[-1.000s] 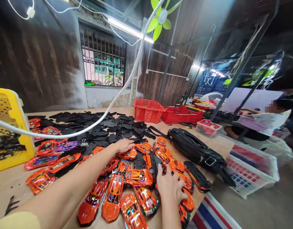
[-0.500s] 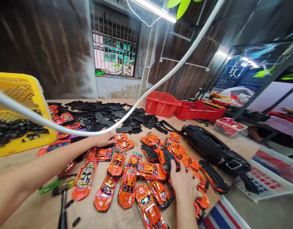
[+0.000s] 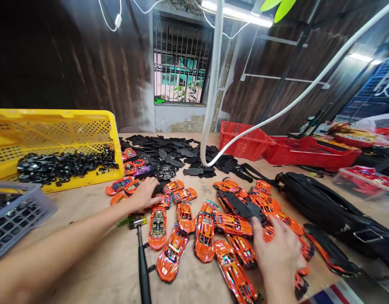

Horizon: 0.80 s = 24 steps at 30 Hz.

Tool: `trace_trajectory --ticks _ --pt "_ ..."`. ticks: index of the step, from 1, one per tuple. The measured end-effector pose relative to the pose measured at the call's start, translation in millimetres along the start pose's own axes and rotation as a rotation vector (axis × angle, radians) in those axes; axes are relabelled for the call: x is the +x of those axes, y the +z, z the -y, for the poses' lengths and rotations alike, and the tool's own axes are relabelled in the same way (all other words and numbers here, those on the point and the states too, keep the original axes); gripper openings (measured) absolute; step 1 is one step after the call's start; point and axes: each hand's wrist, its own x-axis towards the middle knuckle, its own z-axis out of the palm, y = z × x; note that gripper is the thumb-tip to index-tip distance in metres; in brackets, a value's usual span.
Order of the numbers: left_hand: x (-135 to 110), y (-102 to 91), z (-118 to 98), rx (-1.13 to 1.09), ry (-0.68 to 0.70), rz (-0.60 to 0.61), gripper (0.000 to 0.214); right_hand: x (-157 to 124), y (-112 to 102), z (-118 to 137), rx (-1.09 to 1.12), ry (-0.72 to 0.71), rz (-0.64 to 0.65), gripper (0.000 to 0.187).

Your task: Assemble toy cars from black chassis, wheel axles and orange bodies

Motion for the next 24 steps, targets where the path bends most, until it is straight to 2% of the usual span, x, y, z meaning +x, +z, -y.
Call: trace_trajectory --ticks 3,6,8,10,13,19,22,24 --pt "-17.0 9.7 -8.0 0.022 -0.070 0.024 0.051 -60.4 -15.5 43.0 0.111 -0.290 0.013 0.070" --pt "-14.7 11.1 -11.1 0.028 -0.068 0.057 0.051 -130.2 -23.9 85.0 0.222 -0.539 0.183 0.061" --pt "-10.0 8.2 -13.4 0.027 -0.038 0.077 0.052 -167.7 -24.8 107.2 0.263 -0.575 0.324 0.063" --pt "-7.7 4.9 -16.3 0.032 -0.016 0.097 0.050 -190.9 -23.8 124.3 0.273 -0.523 0.405 0.060" --pt "-11.5 1.4 -19.8 0.044 -0.040 0.121 0.042 -199.8 -22.8 139.1 0.289 -0.423 0.453 0.053" --pt "-28.2 -7.7 -10.8 0.014 -0.190 0.096 0.034 -179.0 -33.1 140.1 0.508 -0.384 0.513 0.028" --pt "-34.6 -12.3 -4.1 -0.022 -0.255 0.085 0.032 -169.9 -38.7 153.0 0.397 -0.250 0.569 0.022" --pt "-38.4 -12.1 -3.9 -0.038 -0.266 0.082 0.031 -168.3 -38.0 171.1 0.278 -0.146 0.567 0.029"
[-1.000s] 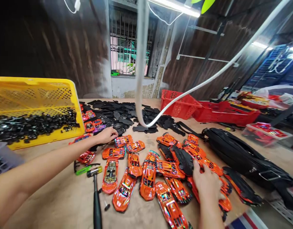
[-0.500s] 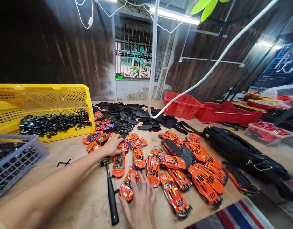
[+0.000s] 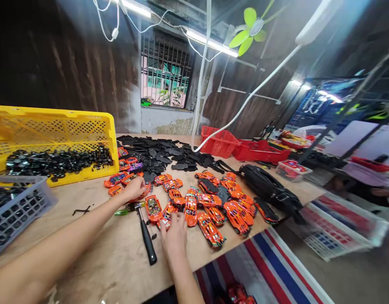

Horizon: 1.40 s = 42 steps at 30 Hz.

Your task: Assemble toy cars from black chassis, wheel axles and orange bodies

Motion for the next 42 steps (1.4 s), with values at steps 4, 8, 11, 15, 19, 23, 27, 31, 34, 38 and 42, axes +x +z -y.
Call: trace_trajectory --ticks 4,8,11,15,19,23,27,31,34,38,42 --pt "-9.4 8.3 -5.3 0.017 0.019 -0.002 0.037 12.2 18.6 30.8 -0.084 0.230 -0.055 0.046" --pt "-9.1 11.7 -0.8 0.037 0.078 0.006 0.033 27.8 25.6 33.3 -0.066 0.349 -0.081 0.049" --pt "0.1 4.2 10.7 0.035 0.103 -0.008 0.027 35.7 21.0 26.4 -0.010 0.384 -0.067 0.053" --pt "14.6 -17.9 14.5 -0.077 0.110 -0.090 0.026 36.0 11.4 25.5 0.077 0.372 -0.027 0.061" --pt "41.2 -28.6 -22.9 -0.318 0.079 -0.166 0.036 39.5 -10.6 25.9 0.269 0.236 -0.058 0.058" --pt "75.0 -2.5 -85.2 -0.393 0.134 -0.120 0.041 69.0 -41.6 9.5 0.291 0.181 -0.256 0.053" --pt "86.9 39.8 -111.1 -0.329 0.115 -0.101 0.046 82.6 -71.9 -43.2 0.176 0.195 -0.413 0.048" --pt "79.0 74.1 -99.0 -0.228 0.040 -0.087 0.048 32.5 -83.2 -122.4 -0.073 0.337 -0.581 0.049" --pt "75.7 91.2 -102.9 -0.178 0.097 -0.078 0.049 -6.5 -64.3 -159.3 -0.075 0.520 -0.614 0.060" --pt "76.8 101.2 -136.5 -0.187 0.244 -0.047 0.049 -3.0 -32.4 -154.6 -0.007 0.416 -0.636 0.059" --pt "82.8 97.8 -159.9 -0.242 0.435 -0.022 0.051 20.0 -28.3 -143.7 -0.008 0.324 -0.670 0.058"
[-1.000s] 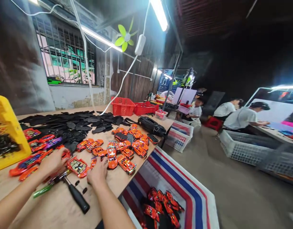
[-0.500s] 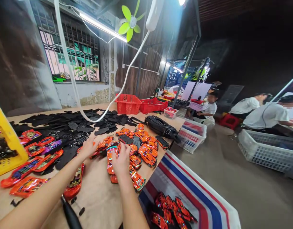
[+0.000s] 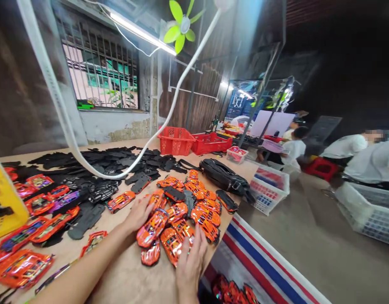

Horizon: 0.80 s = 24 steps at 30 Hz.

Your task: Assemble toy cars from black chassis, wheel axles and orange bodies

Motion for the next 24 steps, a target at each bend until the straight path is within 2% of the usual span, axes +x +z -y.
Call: trace_trajectory --ticks 3,7,10,12,15,19,22,24 --pt "5.4 -12.0 11.0 -0.010 0.080 -0.041 0.042 6.4 -1.1 -13.5 0.020 -0.002 0.002 0.059" --pt "0.4 -34.0 55.6 0.055 -0.089 -0.142 0.045 7.8 -4.2 -34.2 0.070 -0.057 -0.069 0.062" --pt "-12.2 -46.3 87.5 0.101 -0.192 -0.109 0.059 11.2 -4.9 -30.1 0.075 -0.065 -0.092 0.063" --pt "-19.8 -52.5 96.1 0.116 -0.216 -0.089 0.058 13.5 -4.6 -21.8 0.067 -0.071 -0.105 0.064" --pt "-21.2 -59.0 83.6 0.112 -0.219 -0.126 0.054 12.8 -4.8 -11.1 0.047 -0.051 -0.130 0.063" --pt "1.4 -56.5 34.3 0.034 -0.115 -0.165 0.057 18.3 -11.0 -16.7 0.035 0.027 -0.135 0.062" --pt "30.9 -44.0 3.2 -0.024 -0.040 -0.122 0.056 52.8 -22.9 -48.3 -0.042 0.082 -0.258 0.061" --pt "51.0 -34.3 -2.0 -0.032 -0.065 -0.092 0.052 91.5 -31.9 -80.9 -0.137 0.143 -0.387 0.060"
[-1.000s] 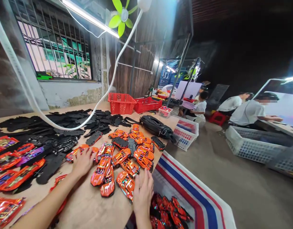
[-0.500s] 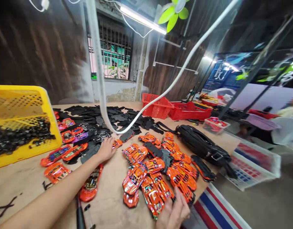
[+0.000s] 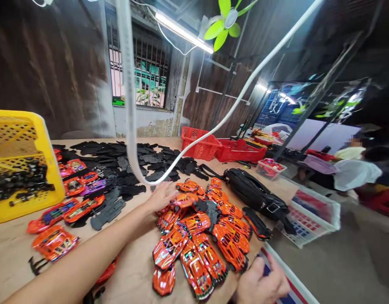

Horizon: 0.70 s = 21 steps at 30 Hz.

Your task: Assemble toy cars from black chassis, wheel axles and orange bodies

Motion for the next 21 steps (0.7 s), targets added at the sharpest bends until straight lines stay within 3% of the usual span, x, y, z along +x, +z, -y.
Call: trace_trajectory --ticks 5,8,11,16,21 --pt "35.7 16.6 31.5 0.078 -0.246 0.030 0.054 95.9 40.7 -59.1 -0.243 0.140 0.171 0.067" --pt "44.0 21.1 50.3 0.105 -0.273 0.069 0.056 116.9 63.0 -76.2 -0.286 0.136 0.299 0.065" --pt "45.3 24.5 54.5 0.109 -0.269 0.065 0.050 119.0 76.3 -83.6 -0.334 0.136 0.379 0.067" --pt "40.8 18.7 39.6 0.025 -0.262 -0.006 0.046 116.6 80.3 -81.9 -0.360 0.087 0.409 0.056" --pt "9.2 11.1 -7.9 -0.129 -0.079 -0.041 0.047 119.8 84.4 -68.3 -0.392 0.011 0.405 0.068"
